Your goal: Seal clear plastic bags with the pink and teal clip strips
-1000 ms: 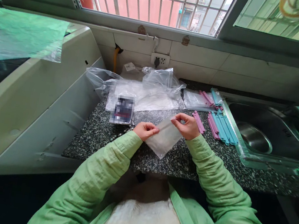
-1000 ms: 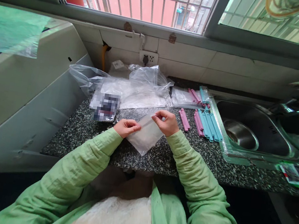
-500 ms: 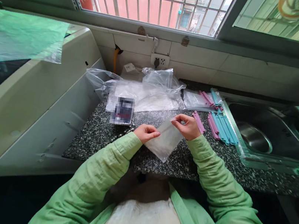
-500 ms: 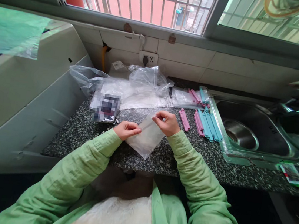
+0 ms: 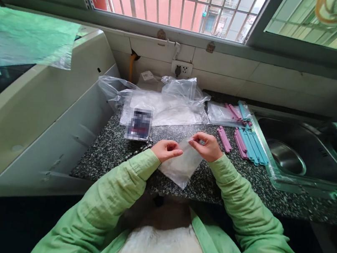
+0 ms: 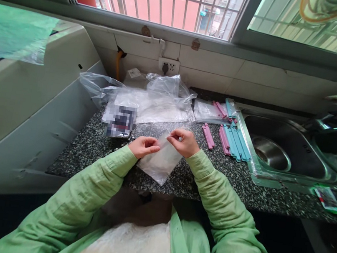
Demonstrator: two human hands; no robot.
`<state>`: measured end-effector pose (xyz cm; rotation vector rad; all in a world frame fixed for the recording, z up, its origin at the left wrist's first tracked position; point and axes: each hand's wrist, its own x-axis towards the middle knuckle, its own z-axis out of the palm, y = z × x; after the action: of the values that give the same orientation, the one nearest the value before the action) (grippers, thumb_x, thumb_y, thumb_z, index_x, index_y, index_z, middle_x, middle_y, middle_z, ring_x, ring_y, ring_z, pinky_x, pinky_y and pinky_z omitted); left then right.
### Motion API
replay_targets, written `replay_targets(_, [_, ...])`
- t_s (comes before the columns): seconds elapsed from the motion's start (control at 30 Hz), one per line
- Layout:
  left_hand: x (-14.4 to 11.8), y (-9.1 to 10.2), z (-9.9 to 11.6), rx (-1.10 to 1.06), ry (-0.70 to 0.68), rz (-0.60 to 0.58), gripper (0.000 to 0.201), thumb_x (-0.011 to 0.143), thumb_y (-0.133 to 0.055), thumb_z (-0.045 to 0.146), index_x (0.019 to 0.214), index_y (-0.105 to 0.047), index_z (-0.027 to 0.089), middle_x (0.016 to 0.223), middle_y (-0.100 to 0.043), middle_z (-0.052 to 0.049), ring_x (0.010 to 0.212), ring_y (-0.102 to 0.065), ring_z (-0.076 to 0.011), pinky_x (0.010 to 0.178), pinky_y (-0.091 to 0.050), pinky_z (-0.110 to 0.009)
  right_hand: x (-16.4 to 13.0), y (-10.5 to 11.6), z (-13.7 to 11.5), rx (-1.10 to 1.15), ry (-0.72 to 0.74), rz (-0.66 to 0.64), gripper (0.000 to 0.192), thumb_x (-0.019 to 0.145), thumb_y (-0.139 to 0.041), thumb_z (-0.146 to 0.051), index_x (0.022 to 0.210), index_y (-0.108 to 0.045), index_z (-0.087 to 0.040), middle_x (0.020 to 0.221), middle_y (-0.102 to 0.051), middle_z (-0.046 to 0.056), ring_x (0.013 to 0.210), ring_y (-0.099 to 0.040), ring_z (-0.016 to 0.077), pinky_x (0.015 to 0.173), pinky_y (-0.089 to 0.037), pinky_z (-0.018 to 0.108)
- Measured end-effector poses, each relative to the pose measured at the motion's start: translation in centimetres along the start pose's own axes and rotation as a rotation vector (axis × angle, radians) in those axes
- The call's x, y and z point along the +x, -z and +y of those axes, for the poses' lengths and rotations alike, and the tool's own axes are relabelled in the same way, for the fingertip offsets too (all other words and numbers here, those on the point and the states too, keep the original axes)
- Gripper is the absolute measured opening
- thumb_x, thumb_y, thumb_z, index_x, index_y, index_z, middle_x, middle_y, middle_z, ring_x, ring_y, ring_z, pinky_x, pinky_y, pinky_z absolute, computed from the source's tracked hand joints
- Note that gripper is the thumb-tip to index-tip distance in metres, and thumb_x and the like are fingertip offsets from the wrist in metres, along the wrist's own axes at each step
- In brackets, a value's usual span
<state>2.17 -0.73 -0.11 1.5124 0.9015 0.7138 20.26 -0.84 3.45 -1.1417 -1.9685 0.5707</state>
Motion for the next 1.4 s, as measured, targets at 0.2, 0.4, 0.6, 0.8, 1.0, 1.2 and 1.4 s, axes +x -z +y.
replay_targets(0.2, [0.0,-0.2,0.3,0.011,-0.003,0.007,0.042,0.052,-0.062,0.052,0.050,-0.052,0.011,0.045,-0.040,0.004,0.046,-0.032,-0.0056,0.044,-0.025,-0.020,-0.1,-1.0,0.0,0.006,0.025,-0.042,0.014,0.069,-0.055,-0.026,0.062,-0.057,-0.014,0.056,-0.053,0.000,0.053,-0.044,0.0081,0.052,-0.038,0.021])
replay_targets(0.4, [0.1,-0.2,0.3,-0.010,0.010,-0.003,0.042,0.051,-0.062,0.051,0.047,-0.050,0.011,0.042,-0.034,0.006,0.044,-0.028,-0.0041,0.042,-0.022,-0.019,-0.1,-1.0,0.0,0.000,0.041,-0.035,0.014,0.069,-0.055,-0.026,0.062,-0.057,-0.014,0.055,-0.052,-0.001,0.052,-0.043,0.0079,0.053,-0.037,0.021])
replay_targets(0.6, [0.2,-0.2,-0.2,0.011,-0.018,-0.012,0.043,0.054,-0.061,0.053,0.050,-0.053,0.011,0.042,-0.037,0.005,0.044,-0.029,-0.0043,0.042,-0.023,-0.019,-0.1,-1.0,0.1,-0.008,0.030,-0.038,0.014,0.069,-0.055,-0.027,0.062,-0.057,-0.014,0.055,-0.052,-0.001,0.053,-0.043,0.0081,0.053,-0.037,0.021])
replay_targets(0.8, [0.1,-0.1,-0.3,0.044,-0.062,-0.017,0.044,0.055,-0.060,0.054,0.050,-0.053,0.011,0.044,-0.041,0.004,0.046,-0.033,-0.0053,0.042,-0.027,-0.019,-0.1,-1.2,0.3,0.013,0.015,-0.045,0.015,0.069,-0.055,-0.027,0.062,-0.057,-0.014,0.055,-0.052,0.000,0.053,-0.044,0.0080,0.052,-0.037,0.020])
replay_targets(1.0, [-0.1,-0.1,0.1,0.044,-0.069,-0.020,0.045,0.057,-0.059,0.054,0.050,-0.051,0.011,0.043,-0.036,0.005,0.044,-0.030,-0.0041,0.041,-0.024,-0.019,-0.1,-1.3,0.1,0.033,0.005,-0.054,0.016,0.069,-0.054,-0.028,0.061,-0.056,-0.014,0.055,-0.052,0.000,0.052,-0.044,0.0079,0.052,-0.037,0.020])
replay_targets(1.2, [0.1,-0.2,0.1,0.003,-0.081,0.054,0.045,0.054,-0.060,0.055,0.054,-0.054,0.010,0.044,-0.040,0.005,0.044,-0.033,-0.0043,0.042,-0.026,-0.019,-0.2,-1.7,0.0,0.036,0.009,-0.050,0.016,0.068,-0.055,-0.028,0.061,-0.056,-0.014,0.055,-0.053,0.000,0.052,-0.044,0.0076,0.052,-0.037,0.020])
replay_targets(1.4, [0.3,-0.1,0.0,-0.008,-0.064,0.095,0.043,0.052,-0.062,0.054,0.053,-0.058,0.010,0.046,-0.051,0.001,0.046,-0.042,-0.0066,0.046,-0.033,-0.020,-0.1,-1.5,0.0,0.063,0.002,-0.078,0.019,0.068,-0.056,-0.032,0.064,-0.059,-0.013,0.057,-0.055,0.000,0.053,-0.045,0.0081,0.052,-0.039,0.021])
